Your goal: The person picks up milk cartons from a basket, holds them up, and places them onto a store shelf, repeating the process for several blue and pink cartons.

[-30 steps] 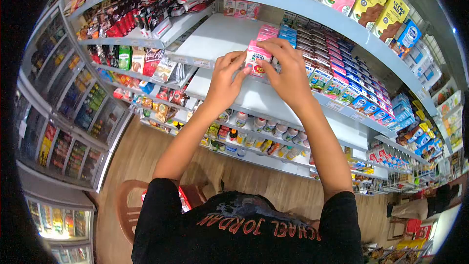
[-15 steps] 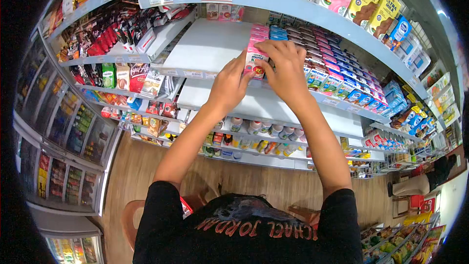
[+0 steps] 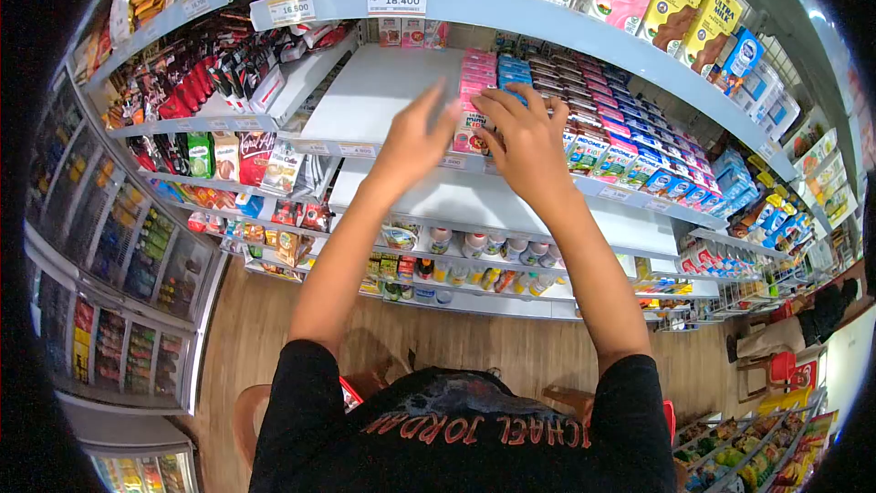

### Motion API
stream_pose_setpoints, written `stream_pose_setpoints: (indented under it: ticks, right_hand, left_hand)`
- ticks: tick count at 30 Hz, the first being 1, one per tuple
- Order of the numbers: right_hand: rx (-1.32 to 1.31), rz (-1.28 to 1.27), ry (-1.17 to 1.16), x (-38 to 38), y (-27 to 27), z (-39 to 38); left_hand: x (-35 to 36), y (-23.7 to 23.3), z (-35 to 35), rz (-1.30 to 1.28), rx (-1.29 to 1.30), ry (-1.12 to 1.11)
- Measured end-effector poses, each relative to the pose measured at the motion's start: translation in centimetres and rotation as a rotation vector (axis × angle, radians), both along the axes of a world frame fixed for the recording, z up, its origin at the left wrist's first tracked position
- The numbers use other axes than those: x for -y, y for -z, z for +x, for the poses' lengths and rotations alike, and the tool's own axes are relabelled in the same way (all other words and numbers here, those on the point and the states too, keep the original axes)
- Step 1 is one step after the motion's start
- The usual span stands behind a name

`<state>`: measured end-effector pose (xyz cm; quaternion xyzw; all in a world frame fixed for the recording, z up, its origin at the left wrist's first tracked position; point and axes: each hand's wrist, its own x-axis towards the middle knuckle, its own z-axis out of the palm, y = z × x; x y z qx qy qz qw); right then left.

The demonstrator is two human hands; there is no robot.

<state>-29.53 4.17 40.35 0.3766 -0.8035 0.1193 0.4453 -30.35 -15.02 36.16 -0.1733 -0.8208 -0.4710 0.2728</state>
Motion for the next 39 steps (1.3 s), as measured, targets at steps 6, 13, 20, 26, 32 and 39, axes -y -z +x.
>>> stream_pose_setpoints:
  ticks: [6,13,20,26,32,39]
  right_hand:
    - [0.027,0.017,0.039,-0.4,0.3,0.1]
    - [0.024,0.039,0.08,-0.7,0.5,0.0]
    - [0.047,0.058,0.11,-0.5,0.5,0.2]
    - [0.006,0.009,0.087,-0.3,0.2,1.2]
    - [-0.009,-0.044,-0.238,-3.9,6.1,5.5]
    - [0.894,-0.477,-0.003,-13.3,33.7,12.6]
  left_hand:
    - [-2.5,-1.9,-5.3,0.682,0.327,0.266]
    - [-4.0,-3.1,-4.4,0.826,0.579,0.569]
    - [-4.3,-4.0,-4.3,0.852,0.588,0.623]
    - [-3.8,-2.4,-5.3,0.932,0.483,0.57]
    - [-0.9,-1.9,0.2,0.96,-0.063,0.217]
    - [-0.7,19.7,15.6,0.712,0.381,0.133]
